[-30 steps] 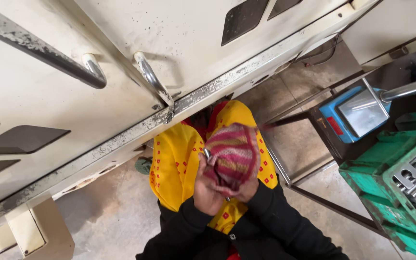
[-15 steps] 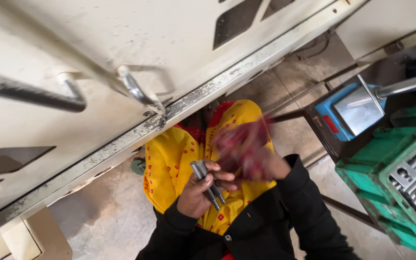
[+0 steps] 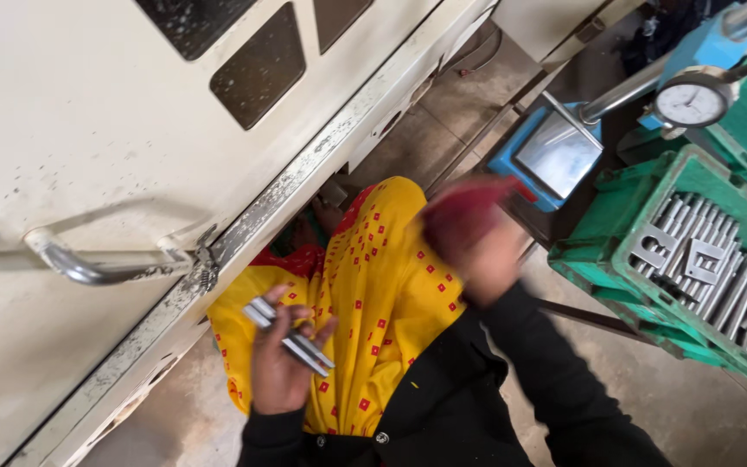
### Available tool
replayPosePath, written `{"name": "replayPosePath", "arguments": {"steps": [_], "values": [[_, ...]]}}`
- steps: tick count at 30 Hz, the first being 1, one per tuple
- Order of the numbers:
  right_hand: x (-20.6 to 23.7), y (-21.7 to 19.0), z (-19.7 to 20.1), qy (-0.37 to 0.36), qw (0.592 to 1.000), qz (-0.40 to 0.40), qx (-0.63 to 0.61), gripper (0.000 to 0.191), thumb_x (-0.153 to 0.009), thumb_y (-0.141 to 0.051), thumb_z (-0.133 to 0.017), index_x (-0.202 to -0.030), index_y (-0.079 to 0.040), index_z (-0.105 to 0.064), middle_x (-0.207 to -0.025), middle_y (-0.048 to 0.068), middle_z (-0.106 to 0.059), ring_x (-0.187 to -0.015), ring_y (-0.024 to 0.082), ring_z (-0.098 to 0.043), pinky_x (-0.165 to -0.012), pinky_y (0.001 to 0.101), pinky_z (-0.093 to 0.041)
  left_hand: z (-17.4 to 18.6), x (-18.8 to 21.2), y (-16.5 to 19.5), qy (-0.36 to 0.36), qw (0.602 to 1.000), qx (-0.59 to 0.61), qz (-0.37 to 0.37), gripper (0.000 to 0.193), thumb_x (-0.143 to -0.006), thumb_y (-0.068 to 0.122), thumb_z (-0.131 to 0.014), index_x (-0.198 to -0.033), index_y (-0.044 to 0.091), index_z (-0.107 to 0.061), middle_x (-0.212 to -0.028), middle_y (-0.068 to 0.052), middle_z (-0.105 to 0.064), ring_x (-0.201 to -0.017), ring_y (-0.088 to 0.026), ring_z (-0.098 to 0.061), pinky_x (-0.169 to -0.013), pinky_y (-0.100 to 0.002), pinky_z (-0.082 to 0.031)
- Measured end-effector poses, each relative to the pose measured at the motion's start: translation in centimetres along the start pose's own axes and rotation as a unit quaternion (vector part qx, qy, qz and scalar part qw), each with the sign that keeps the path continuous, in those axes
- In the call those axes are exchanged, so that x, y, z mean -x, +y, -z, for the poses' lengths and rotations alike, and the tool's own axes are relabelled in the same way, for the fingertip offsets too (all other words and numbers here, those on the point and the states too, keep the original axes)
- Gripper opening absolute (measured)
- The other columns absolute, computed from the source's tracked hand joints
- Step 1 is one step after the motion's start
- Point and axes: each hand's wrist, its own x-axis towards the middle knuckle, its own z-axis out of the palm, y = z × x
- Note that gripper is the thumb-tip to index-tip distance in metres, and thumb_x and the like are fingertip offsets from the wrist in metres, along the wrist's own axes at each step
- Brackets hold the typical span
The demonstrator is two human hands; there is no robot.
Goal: The person opens the machine door, places a metal rod inside, closes the door, and presses a button on the control panel. They then retrieve the rod, wipe it with a cloth, and repeat the process with another rod.
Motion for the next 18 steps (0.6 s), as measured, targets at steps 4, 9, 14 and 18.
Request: {"name": "replayPosePath", "arguments": {"steps": [4,9,14,18], "values": [[-6.3,10.0,8.0,0.160,0.848,-0.128,0.489,0.062,-0.091,-0.055,-0.077,-0.118,0.000,-0.069,-0.121,0.039,-0.059,-0.113,0.056,-0.056,-0.092,0.0652,-0.043,1.4,-0.3,0.8,0.040,0.997,0.032,-0.050,0.024,-0.105,0.018,-0.053,-0.128,0.020,-0.058,-0.089,0.000,-0.058,-0.072,-0.009,-0.057,-0.088,-0.043,-0.055],[-4.2,15.0,4.2,0.141,0.857,-0.036,0.494,0.055,-0.096,-0.032,-0.071,-0.137,0.003,-0.063,-0.138,0.045,-0.048,-0.126,0.064,-0.044,-0.114,0.0670,-0.029,1.8,-0.9,-1.7,-0.013,0.997,0.072,-0.004,0.021,-0.105,0.016,-0.054,-0.126,0.017,-0.056,-0.089,-0.001,-0.058,-0.076,-0.011,-0.059,-0.090,-0.039,-0.052],[-0.2,10.2,4.3,-0.029,0.965,-0.040,0.257,0.039,-0.081,0.004,-0.059,-0.119,0.001,-0.064,-0.124,0.026,-0.065,-0.108,0.045,-0.069,-0.100,0.0488,-0.058,1.6,-0.8,-2.8,0.023,0.997,0.061,0.042,0.027,-0.102,0.016,-0.053,-0.128,0.019,-0.056,-0.089,-0.001,-0.059,-0.076,-0.012,-0.060,-0.087,-0.037,-0.052],[-0.2,4.3,9.8,0.073,0.969,0.013,0.237,0.033,-0.095,0.000,-0.060,-0.127,-0.006,-0.059,-0.104,0.017,-0.067,-0.091,0.038,-0.071,-0.079,0.0468,-0.058,2.6,-0.6,-1.8,0.013,0.999,0.044,0.009,0.027,-0.103,0.016,-0.053,-0.130,0.016,-0.056,-0.089,-0.003,-0.059,-0.077,-0.012,-0.060,-0.088,-0.039,-0.053]]}}
